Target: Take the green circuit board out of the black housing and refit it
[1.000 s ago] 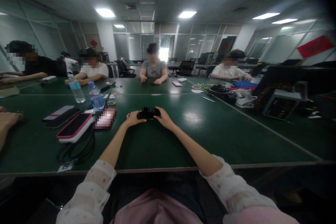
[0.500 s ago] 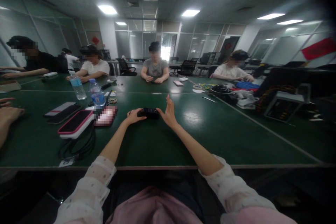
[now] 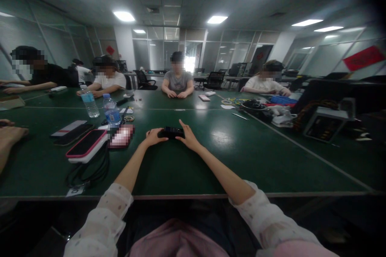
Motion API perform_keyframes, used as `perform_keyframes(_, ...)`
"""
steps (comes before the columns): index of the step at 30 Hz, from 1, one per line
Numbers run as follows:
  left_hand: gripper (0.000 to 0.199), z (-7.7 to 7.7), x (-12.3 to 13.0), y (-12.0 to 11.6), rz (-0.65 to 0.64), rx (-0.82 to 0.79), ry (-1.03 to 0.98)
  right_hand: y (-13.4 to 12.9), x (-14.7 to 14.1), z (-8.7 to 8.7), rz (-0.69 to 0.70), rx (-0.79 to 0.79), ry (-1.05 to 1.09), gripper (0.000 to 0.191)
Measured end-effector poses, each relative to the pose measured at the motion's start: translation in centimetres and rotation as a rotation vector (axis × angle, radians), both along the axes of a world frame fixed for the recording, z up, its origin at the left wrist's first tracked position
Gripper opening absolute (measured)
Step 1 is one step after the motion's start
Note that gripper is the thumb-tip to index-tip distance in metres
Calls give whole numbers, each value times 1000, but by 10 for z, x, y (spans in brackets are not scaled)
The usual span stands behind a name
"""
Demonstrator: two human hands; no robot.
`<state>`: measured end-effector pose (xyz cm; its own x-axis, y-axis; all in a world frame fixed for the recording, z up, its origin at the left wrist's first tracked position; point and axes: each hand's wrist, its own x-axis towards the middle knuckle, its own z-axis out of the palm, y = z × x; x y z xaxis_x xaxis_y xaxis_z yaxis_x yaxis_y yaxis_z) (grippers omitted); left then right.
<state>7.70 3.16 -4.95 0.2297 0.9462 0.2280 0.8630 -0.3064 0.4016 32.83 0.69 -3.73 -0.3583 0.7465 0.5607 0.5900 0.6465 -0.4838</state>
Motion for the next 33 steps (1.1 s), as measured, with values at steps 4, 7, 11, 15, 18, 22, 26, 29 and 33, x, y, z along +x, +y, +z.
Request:
perform_keyframes(4, 70, 1, 1, -2, -1, 10, -7, 7, 1, -8, 23, -66, 52, 83)
perform_keyframes(7, 69, 2, 1, -2, -2, 17, -14, 10, 1, -11, 24, -66, 85, 74)
perform_keyframes(11, 68, 2, 0, -2, -12, 18, -7, 10, 2, -11, 19, -58, 106, 54)
perform_keyframes(15, 68, 2, 1, -1, -4, 16, 12, 10, 3, -5, 8, -70, 162, 48)
perform_keyframes(18, 62, 2, 1, -1, 3, 13, 23, 15, 7, 3, 15, -89, 291, 48)
perform_keyframes(22, 60, 3, 1, -1, 15, -2, 26, 27, 19, 9, -126, -29, 468, 52)
perform_keyframes(26, 60, 5, 2, -1, 6, -30, 28, 33, 31, 3, -339, 47, 400, 49)
perform_keyframes(29, 60, 7, 2, -2, 7, -19, 30, 34, 35, -6, -417, 45, 312, 45)
perform_keyframes(33, 56, 8, 3, -3, -4, -15, 29, 35, 38, -16, -465, 20, 214, 45)
